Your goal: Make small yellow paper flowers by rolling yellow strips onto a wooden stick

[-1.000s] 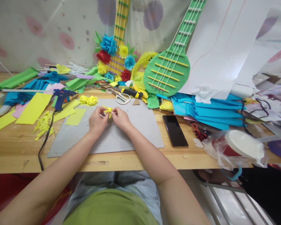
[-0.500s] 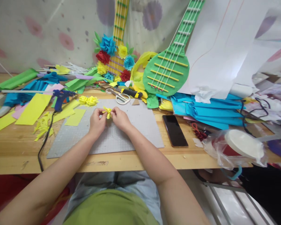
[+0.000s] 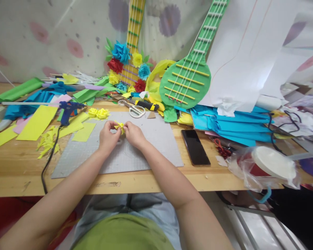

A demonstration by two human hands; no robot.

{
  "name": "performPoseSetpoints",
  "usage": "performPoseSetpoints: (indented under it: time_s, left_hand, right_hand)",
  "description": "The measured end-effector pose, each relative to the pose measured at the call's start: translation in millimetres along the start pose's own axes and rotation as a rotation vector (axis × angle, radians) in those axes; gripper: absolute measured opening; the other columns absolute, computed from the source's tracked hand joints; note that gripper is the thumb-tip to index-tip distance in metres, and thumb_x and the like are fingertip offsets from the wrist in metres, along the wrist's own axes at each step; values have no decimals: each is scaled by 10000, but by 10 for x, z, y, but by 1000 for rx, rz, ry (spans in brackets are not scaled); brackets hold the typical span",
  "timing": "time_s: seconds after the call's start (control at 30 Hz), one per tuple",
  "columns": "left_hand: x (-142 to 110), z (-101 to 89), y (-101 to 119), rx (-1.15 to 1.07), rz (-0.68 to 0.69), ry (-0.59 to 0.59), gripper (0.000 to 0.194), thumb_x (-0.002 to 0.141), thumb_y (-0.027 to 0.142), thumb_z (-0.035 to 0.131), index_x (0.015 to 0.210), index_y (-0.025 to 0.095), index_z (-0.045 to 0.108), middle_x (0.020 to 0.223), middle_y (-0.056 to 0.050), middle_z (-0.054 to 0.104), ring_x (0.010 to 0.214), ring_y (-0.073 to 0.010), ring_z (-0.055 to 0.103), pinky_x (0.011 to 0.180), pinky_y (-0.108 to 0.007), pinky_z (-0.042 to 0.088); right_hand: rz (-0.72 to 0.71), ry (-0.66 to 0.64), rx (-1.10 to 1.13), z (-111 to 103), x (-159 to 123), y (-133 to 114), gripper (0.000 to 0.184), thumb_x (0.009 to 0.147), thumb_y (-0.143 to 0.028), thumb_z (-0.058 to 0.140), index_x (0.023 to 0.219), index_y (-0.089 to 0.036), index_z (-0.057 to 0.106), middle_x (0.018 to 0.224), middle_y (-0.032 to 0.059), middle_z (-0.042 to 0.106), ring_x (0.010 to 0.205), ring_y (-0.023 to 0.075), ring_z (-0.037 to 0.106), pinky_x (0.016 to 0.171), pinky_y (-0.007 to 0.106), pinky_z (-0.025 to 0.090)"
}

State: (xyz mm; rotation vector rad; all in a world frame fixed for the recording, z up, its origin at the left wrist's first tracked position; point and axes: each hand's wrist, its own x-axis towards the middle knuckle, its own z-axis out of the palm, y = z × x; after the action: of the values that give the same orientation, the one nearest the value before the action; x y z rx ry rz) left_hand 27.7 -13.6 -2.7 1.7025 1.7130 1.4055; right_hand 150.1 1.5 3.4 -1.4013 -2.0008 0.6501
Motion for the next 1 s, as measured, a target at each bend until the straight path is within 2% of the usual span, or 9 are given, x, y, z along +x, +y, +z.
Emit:
performPoseSetpoints:
  time_s: [0.3, 0.47, 0.57, 0.7, 0.83, 1.0]
  left_hand:
    - [10, 12, -19, 32, -16, -4, 144, 674, 236, 534, 793, 198, 462, 786, -5, 570, 771, -131, 545, 723, -256, 407]
    - [17, 29, -84, -22, -3, -8, 190, 648, 237, 561, 802, 196, 458, 778, 4, 568, 770, -120, 553, 735, -259, 434]
    - [12, 39, -121, -121, -67, -53, 228, 630, 259, 589, 807, 196, 460, 790, 1, 565, 770, -121, 558, 609, -221, 460]
    - [12, 44, -146, -286, -173, -115, 267, 610, 285, 615, 809, 185, 468, 789, -4, 552, 731, -120, 562, 429, -160, 417]
    - [21, 47, -165, -348, -196, -117, 245, 613, 292, 622, 771, 177, 475, 773, -4, 549, 705, -112, 556, 409, -149, 417]
    - [27, 61, -193, -346, -219, -98, 211, 628, 269, 605, 749, 181, 457, 687, 22, 515, 572, -85, 529, 412, -170, 427]
  right_hand:
    - [-42, -31, -142, 14, 0, -29, 159, 865, -230, 345, 900, -185, 494, 823, 35, 614, 714, 137, 538, 648, 232, 342]
    - [-73, -30, -168, 0, -22, -38, 146, 868, -231, 341, 893, -187, 478, 815, 27, 611, 707, 133, 535, 625, 224, 330]
    - [-74, -38, -175, -26, -33, -27, 142, 867, -234, 342, 868, -190, 477, 804, 24, 608, 698, 132, 534, 607, 221, 324]
    - [-73, -52, -179, -52, -51, -22, 126, 856, -239, 365, 850, -193, 482, 799, 21, 609, 704, 129, 538, 615, 220, 333]
    - [-63, -40, -152, -49, -74, -43, 111, 841, -248, 398, 893, -188, 475, 844, 27, 614, 739, 129, 548, 645, 225, 355]
    - [41, 7, -147, -39, -90, -77, 105, 816, -220, 438, 907, -181, 474, 876, 31, 613, 745, 125, 546, 659, 232, 366]
